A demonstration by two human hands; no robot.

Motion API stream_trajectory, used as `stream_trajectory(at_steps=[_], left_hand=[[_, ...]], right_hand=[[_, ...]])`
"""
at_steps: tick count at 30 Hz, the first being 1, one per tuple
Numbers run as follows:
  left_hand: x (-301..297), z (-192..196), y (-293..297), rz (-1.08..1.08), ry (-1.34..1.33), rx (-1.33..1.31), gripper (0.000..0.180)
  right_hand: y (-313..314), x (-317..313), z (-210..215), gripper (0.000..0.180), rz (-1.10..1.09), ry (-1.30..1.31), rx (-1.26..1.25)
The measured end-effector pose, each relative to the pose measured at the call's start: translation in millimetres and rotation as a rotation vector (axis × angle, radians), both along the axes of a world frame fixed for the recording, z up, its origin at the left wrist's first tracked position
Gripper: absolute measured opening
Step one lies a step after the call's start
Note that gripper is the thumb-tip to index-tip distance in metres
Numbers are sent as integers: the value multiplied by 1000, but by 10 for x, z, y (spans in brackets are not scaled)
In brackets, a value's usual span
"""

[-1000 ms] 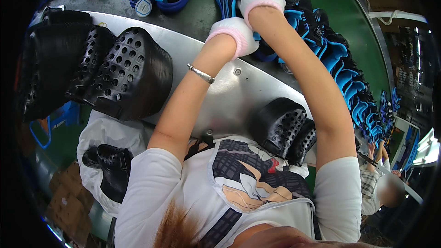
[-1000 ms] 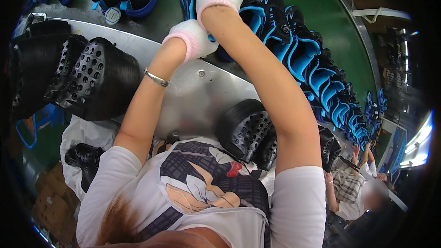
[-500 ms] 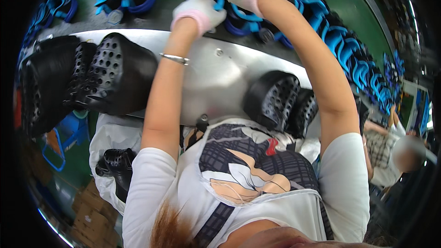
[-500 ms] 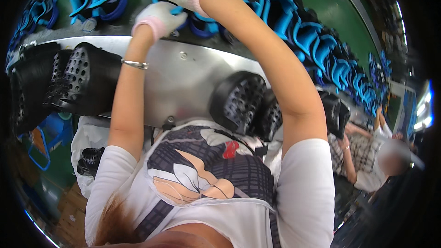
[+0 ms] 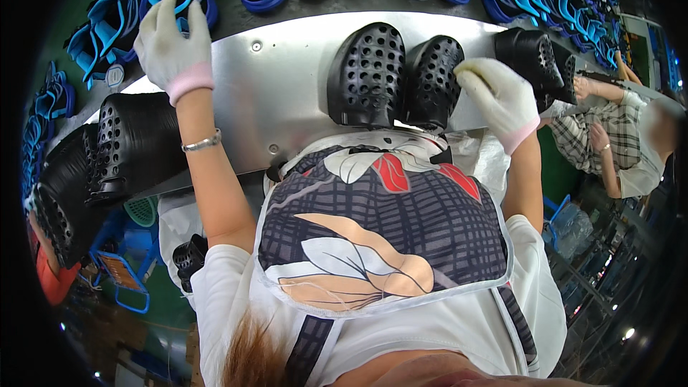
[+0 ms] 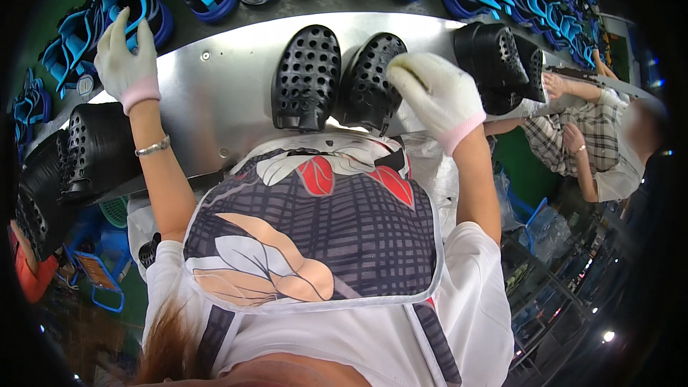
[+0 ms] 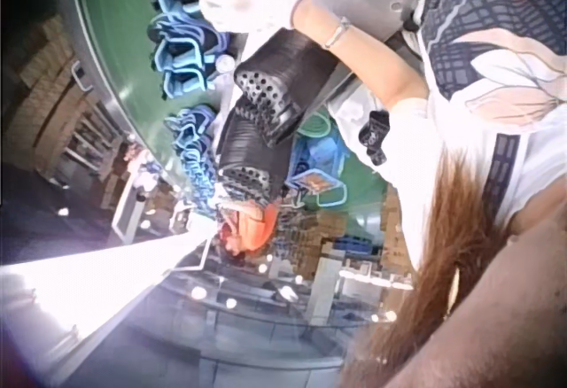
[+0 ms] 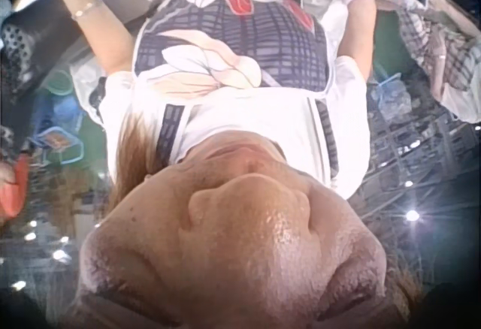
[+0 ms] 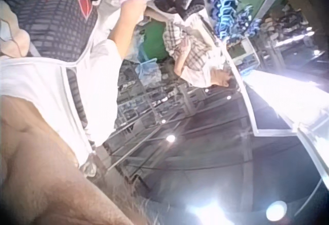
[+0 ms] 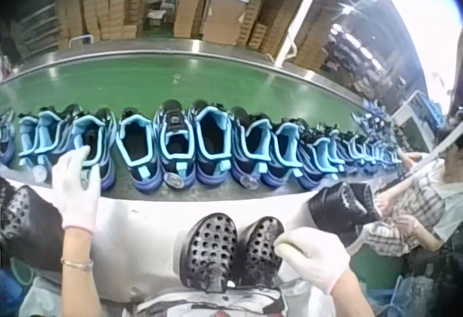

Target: The person picks up black perforated shoe components, wipes them with a cloth, and organizes them near blue and black shoes on an assembly bench.

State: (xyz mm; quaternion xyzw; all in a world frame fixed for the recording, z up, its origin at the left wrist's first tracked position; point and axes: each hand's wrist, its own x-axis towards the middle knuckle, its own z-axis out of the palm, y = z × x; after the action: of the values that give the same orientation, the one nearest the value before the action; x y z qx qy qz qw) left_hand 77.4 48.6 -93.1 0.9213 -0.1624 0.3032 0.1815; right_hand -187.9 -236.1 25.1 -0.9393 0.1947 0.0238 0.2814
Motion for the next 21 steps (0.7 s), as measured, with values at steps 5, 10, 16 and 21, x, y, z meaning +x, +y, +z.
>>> stream_trajectory(at_steps=[5,10,16,21], left_hand=[[-405,2,-304,-398,119,-169,28],[-705,51,-535,-564,317,-198,25],[-821,89,-548,-602,435,-189,24],[-899,176,-551,-610,742,-346,27]], right_hand=[[160,-280,-160,43,68,4,14],[228,-238,-210,60,155,-34,-175],[215,-141,-247,62,209,33,-207],[110,-119,-187,62,217,-4,-58]])
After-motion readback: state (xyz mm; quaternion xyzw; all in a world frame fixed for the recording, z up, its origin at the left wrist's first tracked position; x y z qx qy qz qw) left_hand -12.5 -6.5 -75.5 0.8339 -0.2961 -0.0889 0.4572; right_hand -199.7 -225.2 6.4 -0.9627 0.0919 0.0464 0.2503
